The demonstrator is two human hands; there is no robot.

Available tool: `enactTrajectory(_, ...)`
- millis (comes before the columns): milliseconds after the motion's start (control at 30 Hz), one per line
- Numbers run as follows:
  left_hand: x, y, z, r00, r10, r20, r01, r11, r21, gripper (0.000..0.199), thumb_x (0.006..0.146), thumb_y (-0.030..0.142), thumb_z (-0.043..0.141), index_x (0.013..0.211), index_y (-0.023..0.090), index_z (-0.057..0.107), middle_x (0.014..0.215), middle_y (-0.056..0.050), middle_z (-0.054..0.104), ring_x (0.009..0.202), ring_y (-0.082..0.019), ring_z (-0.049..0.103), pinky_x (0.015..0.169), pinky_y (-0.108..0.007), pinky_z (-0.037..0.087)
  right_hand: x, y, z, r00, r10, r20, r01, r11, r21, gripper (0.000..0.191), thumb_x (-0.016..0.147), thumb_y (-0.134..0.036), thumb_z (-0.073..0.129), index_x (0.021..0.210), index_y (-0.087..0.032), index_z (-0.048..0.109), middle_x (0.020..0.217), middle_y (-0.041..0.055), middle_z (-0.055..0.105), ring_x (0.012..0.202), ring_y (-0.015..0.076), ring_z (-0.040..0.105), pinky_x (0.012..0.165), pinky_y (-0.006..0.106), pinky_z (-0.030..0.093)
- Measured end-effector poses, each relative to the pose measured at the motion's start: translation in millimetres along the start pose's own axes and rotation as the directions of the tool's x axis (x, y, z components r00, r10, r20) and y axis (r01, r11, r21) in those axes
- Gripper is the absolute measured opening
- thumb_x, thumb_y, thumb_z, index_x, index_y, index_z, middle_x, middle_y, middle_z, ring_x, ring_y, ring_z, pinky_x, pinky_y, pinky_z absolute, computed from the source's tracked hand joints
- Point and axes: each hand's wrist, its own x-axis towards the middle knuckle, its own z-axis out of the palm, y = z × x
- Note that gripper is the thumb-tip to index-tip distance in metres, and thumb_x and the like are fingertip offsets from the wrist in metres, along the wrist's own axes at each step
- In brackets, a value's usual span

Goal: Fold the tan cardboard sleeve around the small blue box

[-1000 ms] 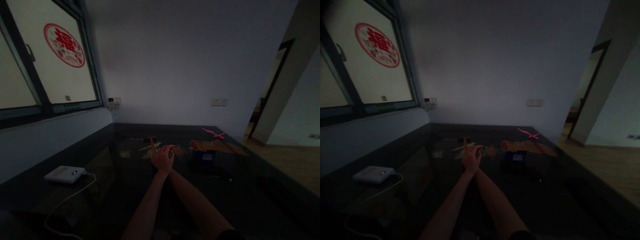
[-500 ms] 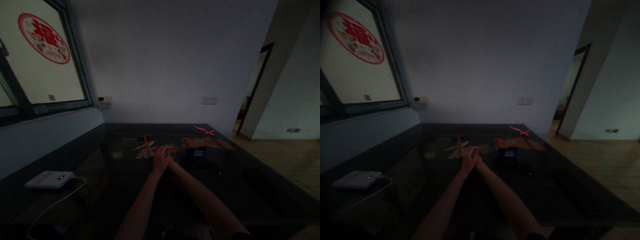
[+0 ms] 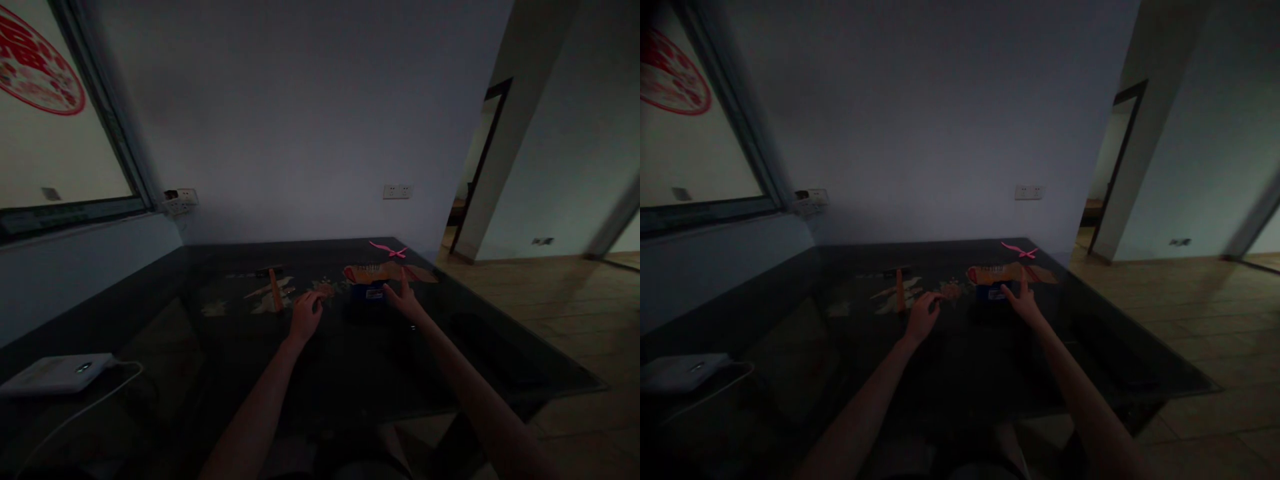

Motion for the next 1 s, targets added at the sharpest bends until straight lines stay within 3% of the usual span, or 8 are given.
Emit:
enactTrajectory(67, -0.6, -0.9, 0.6, 1.0, 0.001, 0.008, -0.001, 1.0, 0.004, 0.024, 0.08, 0.008, 0.046, 0.094, 0.019, 0.062, 0.095, -0.004, 0.064, 0.095, -0.018, 0.058, 0.087, -0.034, 0.043, 12.6, 2.0, 11.4, 0.999, 0.028, -0.03, -0.026, 0.997, 0.073, 0.074, 0.076, -0.052, 0.052, 0.139, -0.018, 0.031, 0.133, 0.0167, 0.049, 0.115, 0.0292, 0.052, 0.093, 0.043, 0.039)
enactTrajectory(200, -1.1, -1.7, 0.7, 1.0, 0.004, 0.012, -0.004, 1.0, 0.0, 0.023, 0.079, 0.008, 0.047, 0.092, 0.019, 0.062, 0.093, -0.004, 0.064, 0.093, -0.017, 0.059, 0.086, -0.034, 0.044, 32.3, -0.4, 37.6, 0.983, 0.123, -0.134, -0.094, 0.974, 0.204, 0.077, 0.072, -0.055, 0.055, 0.134, -0.012, 0.038, 0.132, 0.0171, 0.05, 0.118, 0.0263, 0.05, 0.095, 0.037, 0.039)
enactTrajectory(433, -0.8, -1.1, 0.5, 0.999, 0.031, 0.017, -0.031, 1.0, 0.003, 0.023, 0.08, 0.008, 0.045, 0.092, 0.019, 0.062, 0.093, -0.004, 0.064, 0.093, -0.017, 0.058, 0.085, -0.033, 0.044, 45.9, -1.8, 63.1, 0.916, 0.254, -0.309, -0.157, 0.939, 0.306, 0.057, 0.074, -0.042, 0.051, 0.122, -0.01, 0.052, 0.119, 0.0148, 0.06, 0.109, 0.0233, 0.055, 0.094, 0.036, 0.04)
enactTrajectory(800, -0.9, 0.1, -0.1, 0.999, 0.039, 0.025, -0.039, 0.999, 0.006, 0.023, 0.08, 0.008, 0.046, 0.091, 0.02, 0.062, 0.092, -0.003, 0.064, 0.091, -0.017, 0.058, 0.085, -0.032, 0.045, 38.7, -1.1, 61.0, 0.946, 0.241, -0.216, -0.181, 0.947, 0.264, 0.052, 0.075, -0.035, 0.052, 0.124, -0.014, 0.055, 0.122, 0.0139, 0.06, 0.112, 0.0252, 0.055, 0.097, 0.04, 0.039)
enactTrajectory(1000, 2.0, 4.7, -7.1, 0.998, 0.055, -0.032, -0.056, 0.998, -0.019, 0.023, 0.081, 0.008, 0.045, 0.091, 0.019, 0.061, 0.091, -0.003, 0.063, 0.091, -0.016, 0.058, 0.085, -0.031, 0.044, 25.3, -21.6, 67.6, 0.976, 0.17, -0.136, -0.13, 0.956, 0.262, 0.051, 0.077, -0.035, 0.053, 0.123, -0.014, 0.055, 0.121, 0.0129, 0.061, 0.111, 0.0245, 0.056, 0.097, 0.039, 0.04)
